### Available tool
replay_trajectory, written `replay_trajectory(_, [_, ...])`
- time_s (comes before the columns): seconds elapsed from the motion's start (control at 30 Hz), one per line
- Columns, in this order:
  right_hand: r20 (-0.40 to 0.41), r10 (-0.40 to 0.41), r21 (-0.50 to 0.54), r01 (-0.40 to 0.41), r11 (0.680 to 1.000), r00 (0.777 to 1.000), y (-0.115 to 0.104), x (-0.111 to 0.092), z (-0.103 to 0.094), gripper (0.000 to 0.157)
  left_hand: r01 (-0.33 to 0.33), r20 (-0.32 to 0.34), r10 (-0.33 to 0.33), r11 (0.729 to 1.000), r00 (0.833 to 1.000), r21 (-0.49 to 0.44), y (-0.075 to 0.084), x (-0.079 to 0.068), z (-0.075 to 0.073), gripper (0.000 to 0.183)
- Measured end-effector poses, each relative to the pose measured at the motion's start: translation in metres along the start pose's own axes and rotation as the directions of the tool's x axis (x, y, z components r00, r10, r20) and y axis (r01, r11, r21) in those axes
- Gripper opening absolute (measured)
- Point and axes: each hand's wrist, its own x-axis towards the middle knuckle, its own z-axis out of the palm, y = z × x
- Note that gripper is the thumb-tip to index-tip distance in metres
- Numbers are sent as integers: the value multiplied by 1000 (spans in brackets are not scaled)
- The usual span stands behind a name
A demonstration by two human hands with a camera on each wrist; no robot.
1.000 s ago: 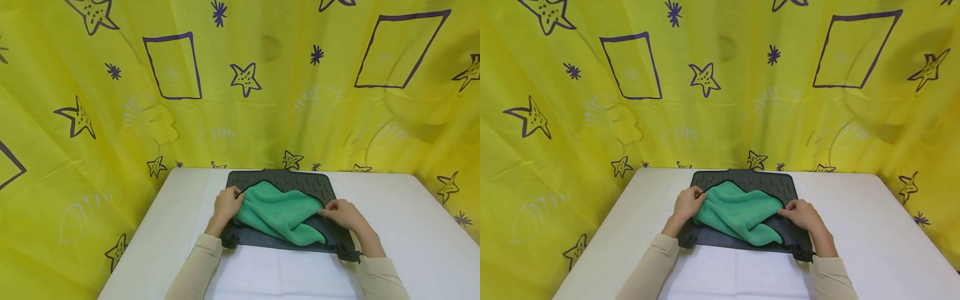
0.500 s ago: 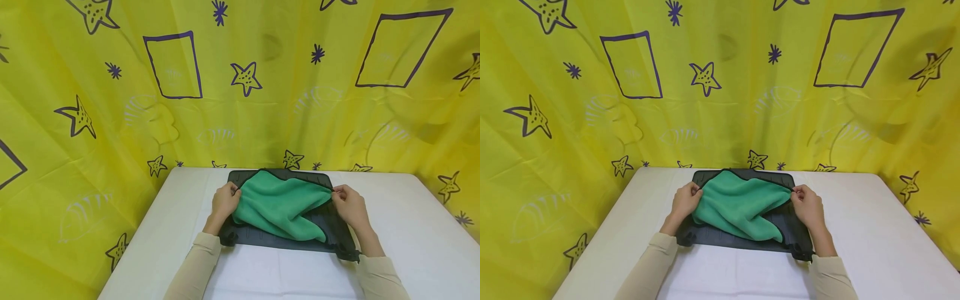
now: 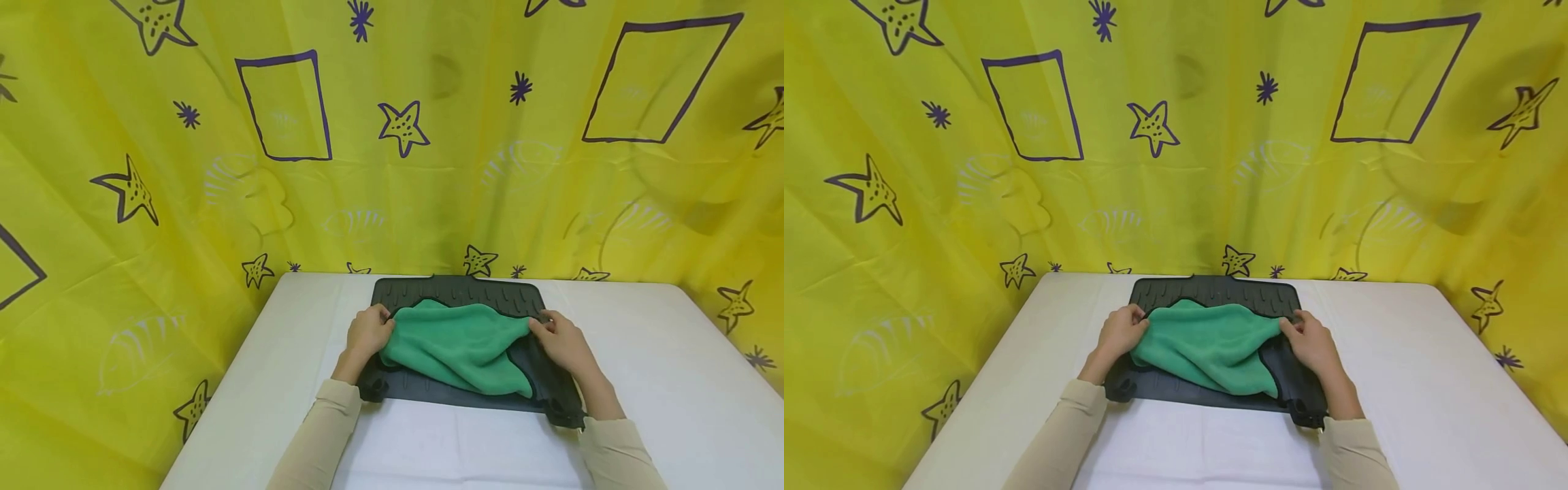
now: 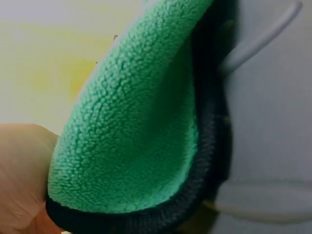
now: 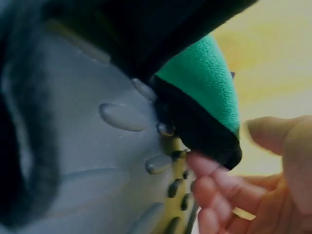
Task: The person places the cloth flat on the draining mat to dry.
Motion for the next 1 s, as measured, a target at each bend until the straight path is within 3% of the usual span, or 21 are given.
replay_trajectory(0.27, [109,67,-38,-63,997,992,2,-1,1,59,-30,11,31,999,999,-15,-1,-1,4,36])
replay_trajectory(0.53, [24,-38,66,36,997,999,-5,2,12,32,-87,-65,79,988,995,-131,0,3,9,22])
replay_trajectory(0.67, [-10,-65,95,65,993,998,-5,3,13,29,-86,-87,74,985,993,-147,2,5,8,15])
replay_trajectory(0.8, [-8,2,73,-1,997,1000,-1,3,12,30,-53,-59,47,993,997,-108,2,3,7,14])
replay_trajectory(1.0, [55,88,27,-90,996,995,1,0,7,39,-12,11,13,999,1000,-51,2,-1,5,19])
